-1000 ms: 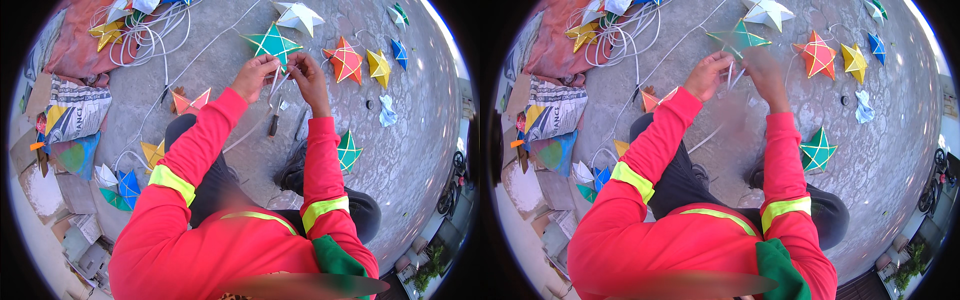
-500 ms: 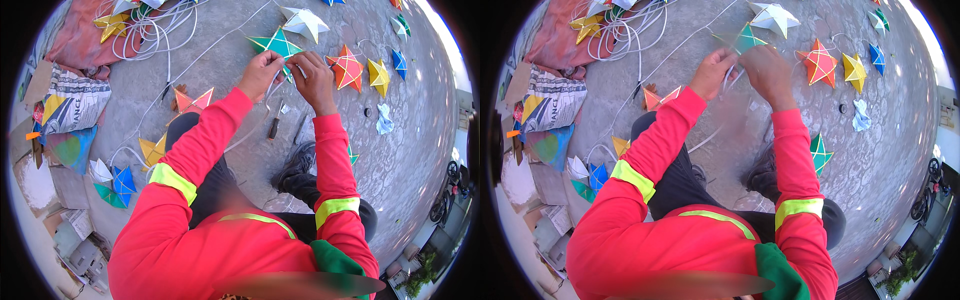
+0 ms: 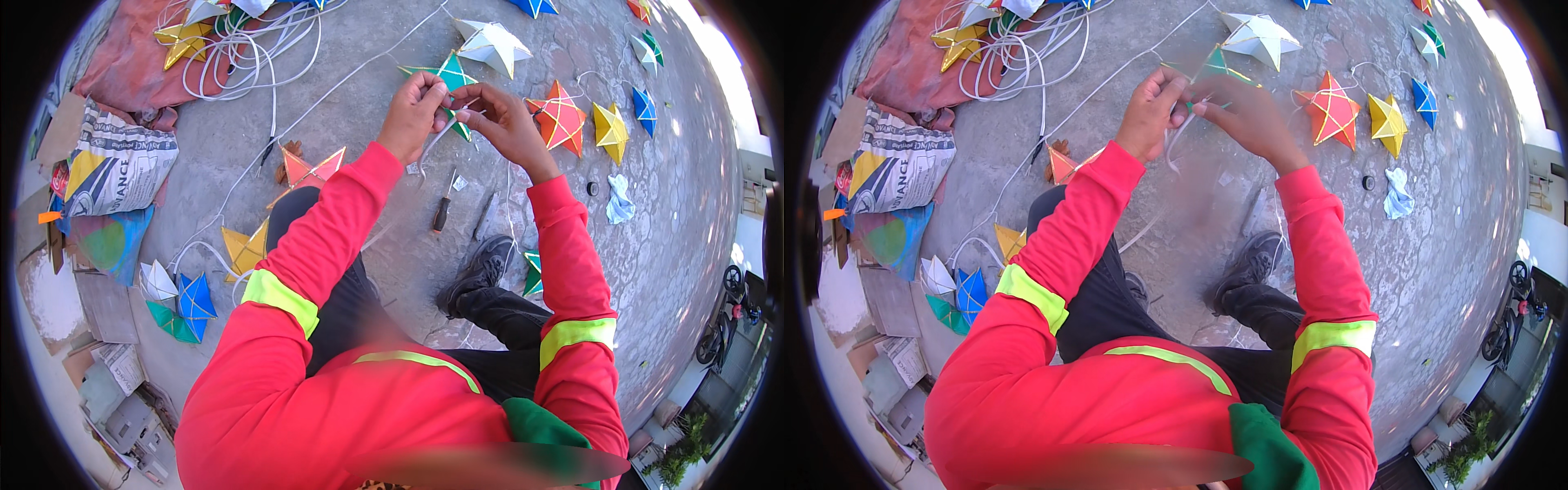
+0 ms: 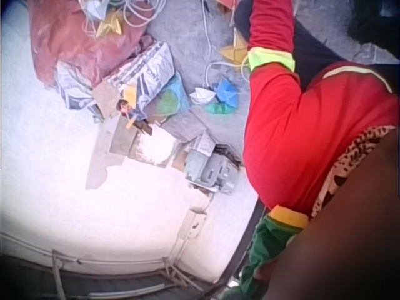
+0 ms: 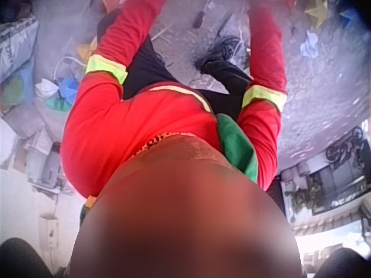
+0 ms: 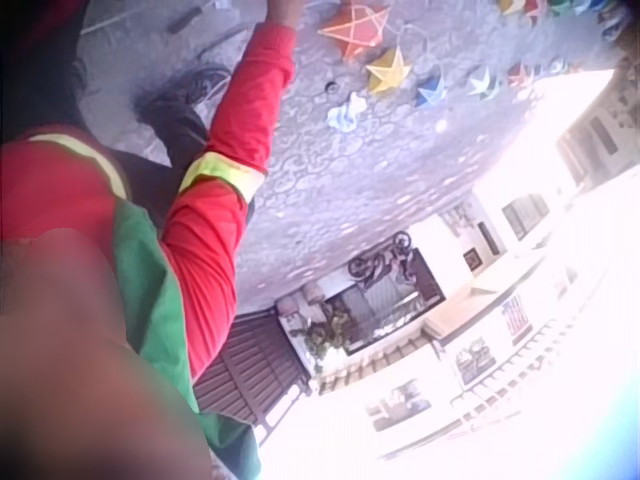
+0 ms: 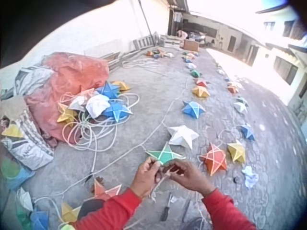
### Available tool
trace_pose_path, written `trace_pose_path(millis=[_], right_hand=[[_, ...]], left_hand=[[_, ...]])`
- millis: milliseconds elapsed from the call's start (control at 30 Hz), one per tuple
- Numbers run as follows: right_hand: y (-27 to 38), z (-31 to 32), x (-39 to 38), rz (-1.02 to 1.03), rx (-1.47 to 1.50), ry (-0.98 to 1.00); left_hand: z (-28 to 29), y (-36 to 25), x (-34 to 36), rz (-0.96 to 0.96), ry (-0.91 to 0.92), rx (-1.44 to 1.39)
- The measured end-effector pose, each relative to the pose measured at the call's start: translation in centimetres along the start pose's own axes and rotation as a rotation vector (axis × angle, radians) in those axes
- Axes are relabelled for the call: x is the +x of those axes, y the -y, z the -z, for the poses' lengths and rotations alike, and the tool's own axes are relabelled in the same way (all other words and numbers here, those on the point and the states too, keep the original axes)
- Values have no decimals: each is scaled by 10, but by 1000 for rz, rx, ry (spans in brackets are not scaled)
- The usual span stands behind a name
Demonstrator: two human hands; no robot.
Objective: The person sits on the ground and repairs a small electrical component by stripping wires and securing them into a terminal block. They use a screwdriver to tighten the connections and ensure the wires are properly seated.
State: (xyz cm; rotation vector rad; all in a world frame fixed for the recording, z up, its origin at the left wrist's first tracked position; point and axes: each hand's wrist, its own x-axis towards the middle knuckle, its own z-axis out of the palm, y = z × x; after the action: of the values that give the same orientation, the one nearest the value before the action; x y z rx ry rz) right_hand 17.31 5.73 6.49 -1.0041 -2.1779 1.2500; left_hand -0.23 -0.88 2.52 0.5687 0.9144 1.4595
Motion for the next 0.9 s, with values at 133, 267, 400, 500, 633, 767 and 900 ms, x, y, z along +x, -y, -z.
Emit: trace_pose_path(millis=[133,267,400,500,633,767,900], right_hand=[[-5,8,-1,-120,254,101],[-9,0,-5,-151,495,67],[-9,-16,-7,-220,592,43],[-7,-31,-9,-172,762,-49],[-8,-48,-11,-134,991,-136],[-18,-43,-8,-144,958,-277],[-35,-25,-5,-168,702,-302]], left_hand=[[1,-5,1,-68,-12,-30],[-1,-5,1,-69,35,-5],[-3,-4,2,-97,13,53],[-2,-5,3,-124,-26,110],[-1,-4,4,-127,-37,155],[5,-10,5,-74,-75,235],[9,-14,6,-1,-15,337]])
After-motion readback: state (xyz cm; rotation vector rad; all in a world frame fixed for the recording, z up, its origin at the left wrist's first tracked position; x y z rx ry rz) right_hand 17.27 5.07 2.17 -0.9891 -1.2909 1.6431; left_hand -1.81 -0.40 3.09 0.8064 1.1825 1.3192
